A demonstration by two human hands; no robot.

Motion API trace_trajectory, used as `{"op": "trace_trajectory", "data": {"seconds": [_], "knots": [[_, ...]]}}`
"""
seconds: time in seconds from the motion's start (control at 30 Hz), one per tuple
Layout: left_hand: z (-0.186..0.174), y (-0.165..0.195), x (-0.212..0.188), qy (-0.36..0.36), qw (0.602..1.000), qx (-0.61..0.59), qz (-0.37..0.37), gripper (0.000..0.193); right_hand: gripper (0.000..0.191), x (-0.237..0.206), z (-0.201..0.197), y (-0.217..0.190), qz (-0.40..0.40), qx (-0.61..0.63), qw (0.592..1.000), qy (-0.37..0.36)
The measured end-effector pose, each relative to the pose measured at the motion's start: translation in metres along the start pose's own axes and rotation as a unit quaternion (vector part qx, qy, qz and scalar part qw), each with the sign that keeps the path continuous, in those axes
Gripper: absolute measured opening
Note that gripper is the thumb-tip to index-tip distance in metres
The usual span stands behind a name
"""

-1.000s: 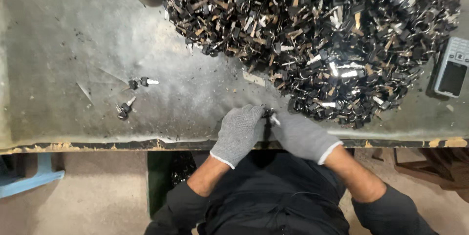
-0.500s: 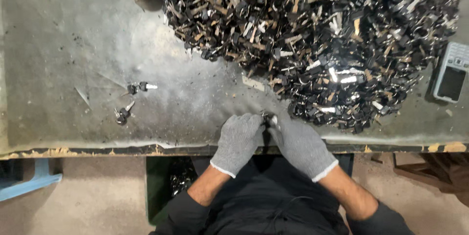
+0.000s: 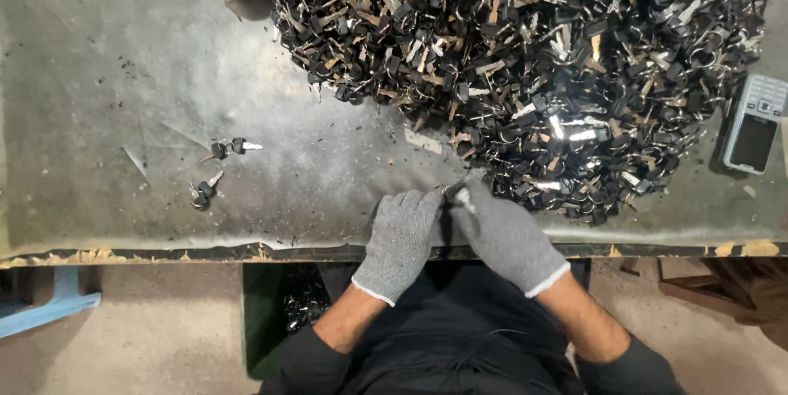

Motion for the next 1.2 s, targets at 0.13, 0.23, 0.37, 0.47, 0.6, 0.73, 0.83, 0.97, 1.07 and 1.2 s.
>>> {"op": "trace_trajectory", "data": {"seconds": [0.13, 0.23, 0.37, 0.47, 0.6, 0.73, 0.83, 0.97, 1.07, 1.2], "knots": [[0.000, -0.003, -0.002, 0.023, 0.998, -0.045, -0.034, 0.036, 0.052, -0.014, 0.014, -0.011, -0.073, -0.141, 0.979, 0.131], [0.003, -0.001, -0.004, 0.010, 0.999, -0.048, -0.022, 0.039, 0.024, -0.013, 0.020, -0.016, -0.085, -0.132, 0.976, 0.152], [0.000, 0.001, -0.004, 0.053, 0.997, -0.050, -0.032, 0.039, 0.025, 0.009, 0.015, -0.007, -0.085, -0.070, 0.994, 0.002], [-0.002, -0.002, -0.007, 0.043, 0.988, -0.095, -0.117, 0.028, 0.042, 0.007, 0.006, 0.001, -0.100, 0.004, 0.993, 0.059], [-0.010, 0.004, -0.009, 0.054, 0.998, 0.019, -0.029, 0.023, 0.055, -0.010, 0.017, 0.006, -0.088, -0.080, 0.987, 0.110], [-0.004, 0.001, -0.011, 0.051, 0.997, -0.017, -0.058, 0.014, 0.019, -0.026, 0.016, -0.009, -0.200, -0.155, 0.939, 0.231], [-0.001, 0.004, -0.011, 0.055, 0.998, -0.016, -0.040, 0.013, 0.018, -0.021, 0.011, -0.012, -0.150, -0.162, 0.952, 0.212], [0.000, 0.006, -0.013, 0.057, 0.998, -0.027, -0.024, 0.012, 0.038, -0.014, 0.013, -0.007, -0.095, -0.033, 0.994, 0.038], [0.000, 0.006, -0.012, 0.068, 0.997, -0.026, -0.011, 0.011, 0.035, -0.015, 0.006, -0.009, -0.120, -0.056, 0.979, 0.152], [-0.002, 0.002, -0.008, 0.032, 0.998, -0.010, -0.046, 0.016, 0.037, -0.009, 0.011, -0.006, -0.085, -0.145, 0.972, 0.166]]}}
Point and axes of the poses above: each hand's wrist, its own x-axis towards the middle knuckle, its own z-axis out of the palm, y = z × x, the point moved 4 cm from there along x, towards the middle knuckle, and after that the axes turned 9 degrees about z, right-handed, at the moved point
